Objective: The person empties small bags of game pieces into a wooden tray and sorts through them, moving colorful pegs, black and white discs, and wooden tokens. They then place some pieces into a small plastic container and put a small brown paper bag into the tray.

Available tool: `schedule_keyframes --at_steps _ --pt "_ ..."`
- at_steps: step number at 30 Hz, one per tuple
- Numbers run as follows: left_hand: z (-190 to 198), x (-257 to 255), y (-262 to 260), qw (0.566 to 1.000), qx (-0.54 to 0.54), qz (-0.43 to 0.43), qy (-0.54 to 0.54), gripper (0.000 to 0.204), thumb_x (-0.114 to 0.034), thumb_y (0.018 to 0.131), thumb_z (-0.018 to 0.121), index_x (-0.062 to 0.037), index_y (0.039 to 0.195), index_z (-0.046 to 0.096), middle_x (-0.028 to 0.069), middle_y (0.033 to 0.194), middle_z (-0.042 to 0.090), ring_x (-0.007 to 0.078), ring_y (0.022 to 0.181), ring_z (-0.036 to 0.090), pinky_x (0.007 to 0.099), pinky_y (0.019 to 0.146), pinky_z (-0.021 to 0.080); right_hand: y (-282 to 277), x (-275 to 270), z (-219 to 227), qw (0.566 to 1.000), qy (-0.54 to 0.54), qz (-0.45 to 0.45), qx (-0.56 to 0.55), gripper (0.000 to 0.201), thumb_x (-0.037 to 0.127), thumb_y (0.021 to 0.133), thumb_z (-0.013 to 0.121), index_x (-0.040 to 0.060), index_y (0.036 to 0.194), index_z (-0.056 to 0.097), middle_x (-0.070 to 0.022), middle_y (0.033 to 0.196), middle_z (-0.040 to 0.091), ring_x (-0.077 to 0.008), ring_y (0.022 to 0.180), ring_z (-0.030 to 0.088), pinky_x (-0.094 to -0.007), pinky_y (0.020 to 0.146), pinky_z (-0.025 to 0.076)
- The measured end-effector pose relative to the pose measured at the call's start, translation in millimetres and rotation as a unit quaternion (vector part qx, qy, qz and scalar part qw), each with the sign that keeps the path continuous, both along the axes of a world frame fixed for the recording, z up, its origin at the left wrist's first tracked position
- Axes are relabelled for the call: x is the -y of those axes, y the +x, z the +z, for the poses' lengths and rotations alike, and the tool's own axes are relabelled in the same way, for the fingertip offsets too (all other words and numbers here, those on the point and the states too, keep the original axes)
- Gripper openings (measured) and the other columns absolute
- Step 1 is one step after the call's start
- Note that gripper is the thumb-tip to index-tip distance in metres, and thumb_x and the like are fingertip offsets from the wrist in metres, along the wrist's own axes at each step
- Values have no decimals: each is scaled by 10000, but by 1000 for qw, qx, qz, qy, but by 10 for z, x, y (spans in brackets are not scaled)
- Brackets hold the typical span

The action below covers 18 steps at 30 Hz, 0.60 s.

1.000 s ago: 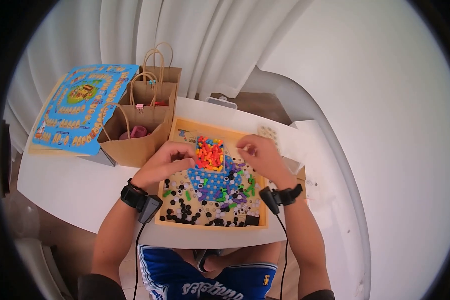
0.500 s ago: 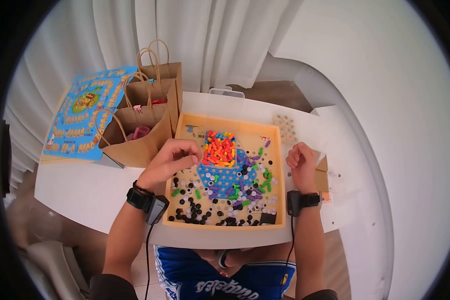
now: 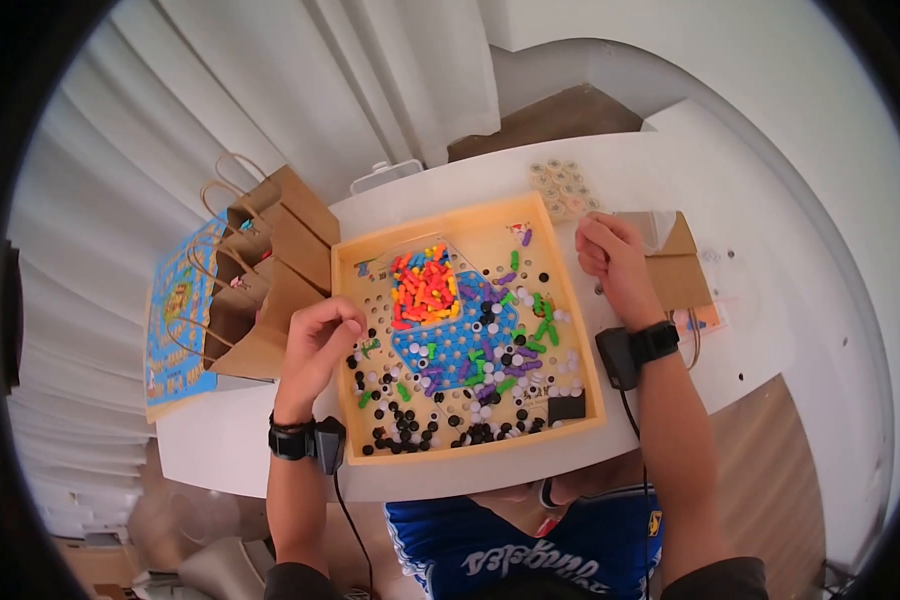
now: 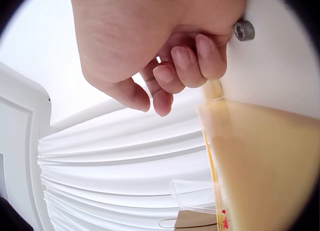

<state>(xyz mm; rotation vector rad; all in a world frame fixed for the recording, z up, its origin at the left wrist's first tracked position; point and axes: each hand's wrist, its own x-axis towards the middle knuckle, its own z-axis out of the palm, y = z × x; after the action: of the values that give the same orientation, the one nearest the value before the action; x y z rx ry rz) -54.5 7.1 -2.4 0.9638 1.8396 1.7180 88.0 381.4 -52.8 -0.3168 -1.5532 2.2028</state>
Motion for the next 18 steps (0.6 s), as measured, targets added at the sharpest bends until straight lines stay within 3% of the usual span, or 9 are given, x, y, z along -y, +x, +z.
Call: schedule_keyframes --at_steps 2,3,4,6,7,11,13,18 --pt "123 11 68 977 -175 26 -122 68 -43 924 694 3 893 656 44 824 664 101 751 582 238 722 455 3 8 15 1000 9 5 2 328 221 1039 618 57 759 569 88 619 342 -27 530 292 -235 499 224" --pt "255 -29 180 964 -210 46 -159 82 -41 859 750 -29 867 669 74 823 651 176 787 609 294 756 469 5 16 22 1000 18 8 5 326 219 1036 622 56 758 576 91 612 340 -23 529 290 -233 500 223" --pt "333 -38 253 963 -213 42 -162 82 -41 859 750 -29 867 669 74 823 651 176 787 609 294 756 469 8 16 25 1000 28 11 7 324 217 1034 627 55 756 584 94 606 339 -19 528 289 -231 500 221" --pt "413 -14 382 830 -487 30 -271 110 -53 800 783 -65 839 680 61 833 624 244 872 604 364 815 460 6 10 17 1000 28 11 7 319 215 1031 629 57 757 585 93 605 349 -16 529 291 -229 501 220" --pt "371 28 430 819 -489 29 -298 172 -47 731 811 -84 830 675 73 906 607 304 990 578 417 873 427 6 11 11 999 32 14 10 315 214 1028 630 59 758 586 92 605 360 -14 530 293 -228 502 220" --pt "407 115 584 777 -515 3 -363 181 -87 737 821 -94 846 676 73 1002 605 284 1040 568 418 897 424 22 25 34 999 47 20 19 308 203 1030 618 55 764 568 86 622 334 -25 542 283 -234 507 224" --pt "372 143 613 758 -525 -13 -387 205 -138 732 837 -98 857 680 70 1053 594 275 1085 555 419 930 418 22 37 56 999 47 19 17 293 199 1015 631 59 762 586 94 609 381 -14 532 293 -227 509 219" --pt "275 185 631 733 -537 -41 -415 233 -167 718 855 -94 860 685 62 1057 592 262 1096 553 407 949 416 10 22 28 998 54 21 9 282 192 1012 633 57 768 592 96 602 386 -13 532 300 -226 509 219"
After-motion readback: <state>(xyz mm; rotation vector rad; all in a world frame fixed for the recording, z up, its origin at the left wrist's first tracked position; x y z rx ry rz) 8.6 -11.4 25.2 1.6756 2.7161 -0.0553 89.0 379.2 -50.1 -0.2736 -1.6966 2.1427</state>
